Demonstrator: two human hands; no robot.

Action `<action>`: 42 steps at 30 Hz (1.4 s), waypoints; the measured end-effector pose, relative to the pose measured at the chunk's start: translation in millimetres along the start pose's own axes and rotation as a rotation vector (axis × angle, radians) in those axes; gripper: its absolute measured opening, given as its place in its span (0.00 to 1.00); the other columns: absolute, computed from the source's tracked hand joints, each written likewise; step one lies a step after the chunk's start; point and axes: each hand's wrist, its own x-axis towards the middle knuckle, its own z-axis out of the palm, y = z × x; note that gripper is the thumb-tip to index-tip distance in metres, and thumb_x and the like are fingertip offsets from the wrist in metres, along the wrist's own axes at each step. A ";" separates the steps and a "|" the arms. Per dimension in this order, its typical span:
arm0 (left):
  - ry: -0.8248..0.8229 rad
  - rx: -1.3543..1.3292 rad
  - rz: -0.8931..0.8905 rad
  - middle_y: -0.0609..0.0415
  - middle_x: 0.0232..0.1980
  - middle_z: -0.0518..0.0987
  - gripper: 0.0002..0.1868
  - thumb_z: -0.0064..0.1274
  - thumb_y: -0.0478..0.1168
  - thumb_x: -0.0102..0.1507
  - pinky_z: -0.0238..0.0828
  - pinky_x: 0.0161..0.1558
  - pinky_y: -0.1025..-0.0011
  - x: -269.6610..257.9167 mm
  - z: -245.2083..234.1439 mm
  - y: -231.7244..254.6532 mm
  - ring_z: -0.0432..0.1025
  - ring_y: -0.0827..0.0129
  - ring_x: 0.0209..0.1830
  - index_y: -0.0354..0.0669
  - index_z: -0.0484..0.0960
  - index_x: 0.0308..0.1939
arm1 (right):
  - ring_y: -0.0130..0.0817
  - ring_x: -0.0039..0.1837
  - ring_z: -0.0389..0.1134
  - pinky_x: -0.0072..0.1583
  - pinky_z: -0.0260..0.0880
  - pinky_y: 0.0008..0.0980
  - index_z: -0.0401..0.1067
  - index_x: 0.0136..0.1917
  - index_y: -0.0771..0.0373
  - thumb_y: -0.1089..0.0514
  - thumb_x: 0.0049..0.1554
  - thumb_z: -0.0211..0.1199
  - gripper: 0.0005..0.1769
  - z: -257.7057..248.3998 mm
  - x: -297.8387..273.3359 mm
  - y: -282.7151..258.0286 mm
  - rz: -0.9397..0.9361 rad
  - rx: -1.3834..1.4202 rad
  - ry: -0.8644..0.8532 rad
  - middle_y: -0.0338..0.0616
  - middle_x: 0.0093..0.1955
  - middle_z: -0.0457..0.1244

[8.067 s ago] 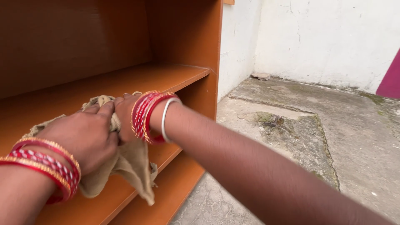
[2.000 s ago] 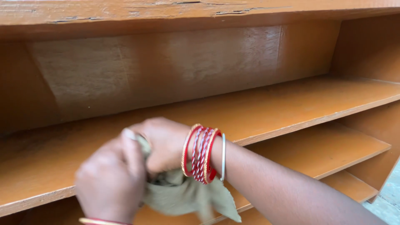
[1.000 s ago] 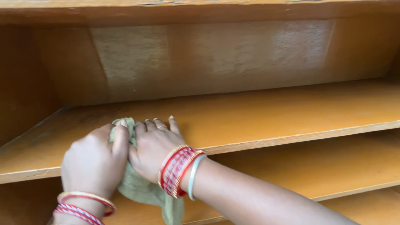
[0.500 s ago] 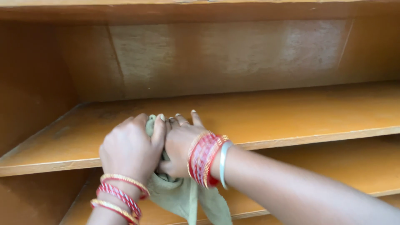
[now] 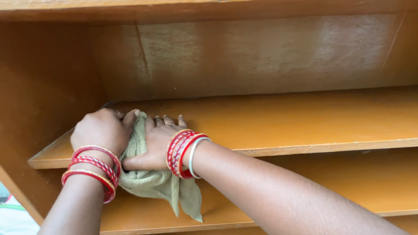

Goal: The person cleans the shelves of a wooden cabinet by wiping the surfaces with a cloth, moving a broom aside to reach the back.

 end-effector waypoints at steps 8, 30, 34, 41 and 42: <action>-0.110 -0.167 0.203 0.32 0.53 0.82 0.38 0.39 0.71 0.67 0.70 0.61 0.51 14.2 19.8 -27.5 0.75 0.38 0.57 0.43 0.85 0.53 | 0.66 0.83 0.41 0.76 0.33 0.74 0.44 0.84 0.52 0.13 0.45 0.53 0.67 -3.6 17.5 -33.4 -0.029 -0.124 -0.102 0.62 0.84 0.41; 0.458 -0.252 0.116 0.39 0.33 0.82 0.22 0.47 0.59 0.72 0.75 0.39 0.49 -25.7 21.4 -66.2 0.77 0.41 0.34 0.49 0.88 0.40 | 0.61 0.71 0.58 0.73 0.46 0.67 0.46 0.78 0.74 0.32 0.46 0.67 0.63 27.1 11.6 -77.0 -0.047 -0.217 0.222 0.69 0.68 0.59; 0.468 -0.177 0.056 0.39 0.35 0.82 0.21 0.47 0.59 0.71 0.76 0.40 0.48 -9.4 12.5 -90.1 0.77 0.40 0.35 0.53 0.89 0.44 | 0.59 0.72 0.59 0.75 0.44 0.68 0.48 0.77 0.74 0.32 0.45 0.67 0.62 32.6 35.3 -96.9 -0.079 -0.145 0.173 0.66 0.68 0.60; 0.441 -0.204 0.014 0.38 0.37 0.82 0.21 0.46 0.59 0.71 0.75 0.41 0.46 -2.2 20.2 -105.0 0.77 0.38 0.37 0.52 0.88 0.44 | 0.59 0.73 0.58 0.75 0.45 0.67 0.49 0.74 0.75 0.31 0.44 0.67 0.61 31.2 47.6 -103.3 -0.085 -0.054 0.132 0.68 0.70 0.57; 0.475 -0.263 0.044 0.38 0.37 0.82 0.20 0.47 0.58 0.71 0.74 0.40 0.47 -2.6 22.9 -104.5 0.77 0.38 0.37 0.51 0.88 0.44 | 0.59 0.73 0.58 0.74 0.45 0.67 0.50 0.74 0.75 0.31 0.44 0.68 0.61 28.5 46.5 -101.4 -0.094 -0.035 0.117 0.68 0.70 0.57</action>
